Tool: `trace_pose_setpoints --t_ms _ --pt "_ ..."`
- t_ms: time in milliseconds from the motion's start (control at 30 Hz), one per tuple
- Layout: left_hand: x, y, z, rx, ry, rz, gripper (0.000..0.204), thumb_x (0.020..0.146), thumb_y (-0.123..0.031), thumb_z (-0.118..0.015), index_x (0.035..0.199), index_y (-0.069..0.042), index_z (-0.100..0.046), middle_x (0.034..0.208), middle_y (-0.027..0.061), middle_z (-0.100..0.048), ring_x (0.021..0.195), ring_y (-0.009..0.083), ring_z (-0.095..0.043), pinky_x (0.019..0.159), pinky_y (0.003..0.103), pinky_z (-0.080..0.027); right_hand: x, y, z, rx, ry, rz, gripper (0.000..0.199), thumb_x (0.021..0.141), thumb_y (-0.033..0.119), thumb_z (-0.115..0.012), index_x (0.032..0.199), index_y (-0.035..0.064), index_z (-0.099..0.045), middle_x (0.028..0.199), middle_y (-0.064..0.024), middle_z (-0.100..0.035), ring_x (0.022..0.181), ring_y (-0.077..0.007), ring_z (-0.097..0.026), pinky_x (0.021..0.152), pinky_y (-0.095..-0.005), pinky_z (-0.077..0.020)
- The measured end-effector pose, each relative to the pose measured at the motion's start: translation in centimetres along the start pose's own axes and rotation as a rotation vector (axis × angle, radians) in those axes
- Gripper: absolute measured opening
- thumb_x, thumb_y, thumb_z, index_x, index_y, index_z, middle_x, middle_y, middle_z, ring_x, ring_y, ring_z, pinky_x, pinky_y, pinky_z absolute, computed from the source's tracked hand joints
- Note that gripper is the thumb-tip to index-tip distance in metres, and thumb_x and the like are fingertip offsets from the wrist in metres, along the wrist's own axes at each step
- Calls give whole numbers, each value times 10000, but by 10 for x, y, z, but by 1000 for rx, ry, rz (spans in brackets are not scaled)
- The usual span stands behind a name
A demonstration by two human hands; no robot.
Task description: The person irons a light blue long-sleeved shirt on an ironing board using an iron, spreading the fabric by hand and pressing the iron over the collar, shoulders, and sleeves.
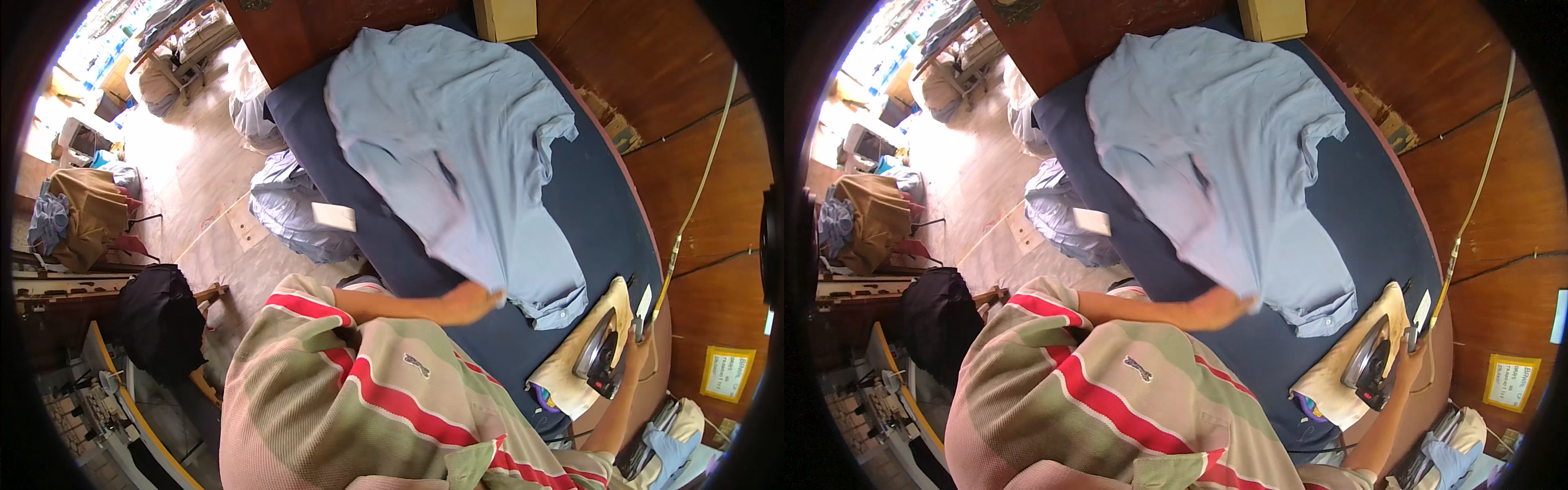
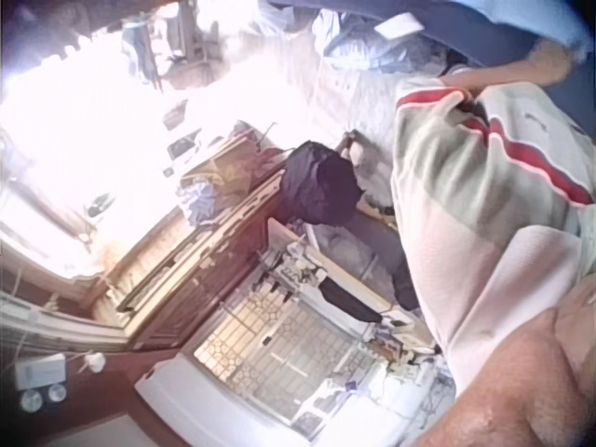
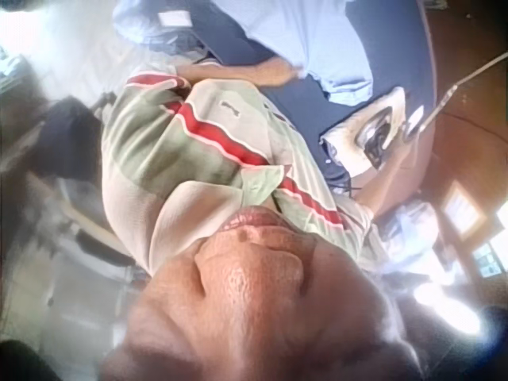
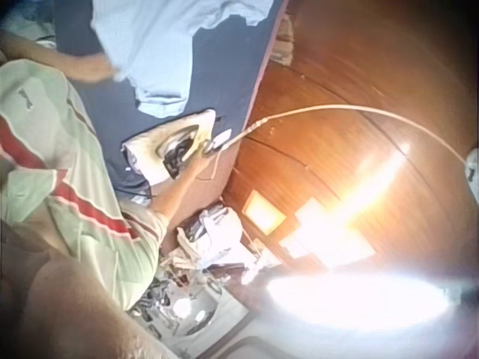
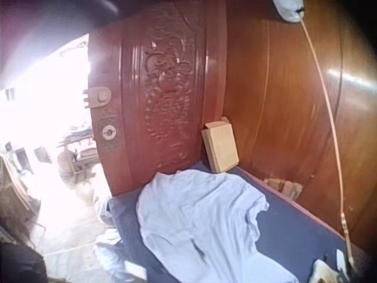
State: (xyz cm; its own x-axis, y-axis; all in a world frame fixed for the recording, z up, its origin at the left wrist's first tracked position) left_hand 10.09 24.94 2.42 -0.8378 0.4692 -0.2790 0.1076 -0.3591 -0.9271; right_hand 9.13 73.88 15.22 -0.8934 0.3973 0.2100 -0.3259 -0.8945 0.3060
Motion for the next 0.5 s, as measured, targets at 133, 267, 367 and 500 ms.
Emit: trace_pose_setpoints --t_ms 133,267,367,500 --pt "-32 3 -65 64 457 -131 610 936 -476 -338 731 19 -630 752 208 -611 782 354 -593 772 429 -440 1 221 13 -22 -246 549 425 849 205 -622 1189 -24 -512 1153 -194 -539 1061 -323 -519 909 -390 -408" --pt "-56 -4 -53 251 807 -93 704 944 -523 -246 746 35 -627 738 211 -605 781 359 -587 765 435 -443 -30 454 -82 150 146 909 285 783 35 -577 1058 89 -626 1043 -132 -618 1015 -313 -562 904 -380 -426" --pt "-54 2 -38 225 752 -164 689 947 -515 -260 771 39 -631 745 217 -601 742 374 -579 735 442 -450 -92 596 -172 258 297 1381 383 733 4 -520 1087 111 -619 1135 -108 -593 1091 -293 -530 930 -390 -410" --pt "-58 11 23 216 544 -247 645 948 -476 -322 695 47 -603 666 262 -557 625 420 -542 612 475 -436 -163 712 -261 129 261 1629 433 756 62 -565 1171 183 -572 1294 -64 -486 1190 -256 -456 966 -434 -361"
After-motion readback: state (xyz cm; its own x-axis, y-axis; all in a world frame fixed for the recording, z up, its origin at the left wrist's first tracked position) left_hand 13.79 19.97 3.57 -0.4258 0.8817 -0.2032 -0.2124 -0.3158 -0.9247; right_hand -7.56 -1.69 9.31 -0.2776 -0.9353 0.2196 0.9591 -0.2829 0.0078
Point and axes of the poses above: each hand's wrist, its own x-axis towards the middle knuckle, its own z-axis out of the back of the hand, y = z × x, the point moved 10 cm from there along x, towards the middle knuckle
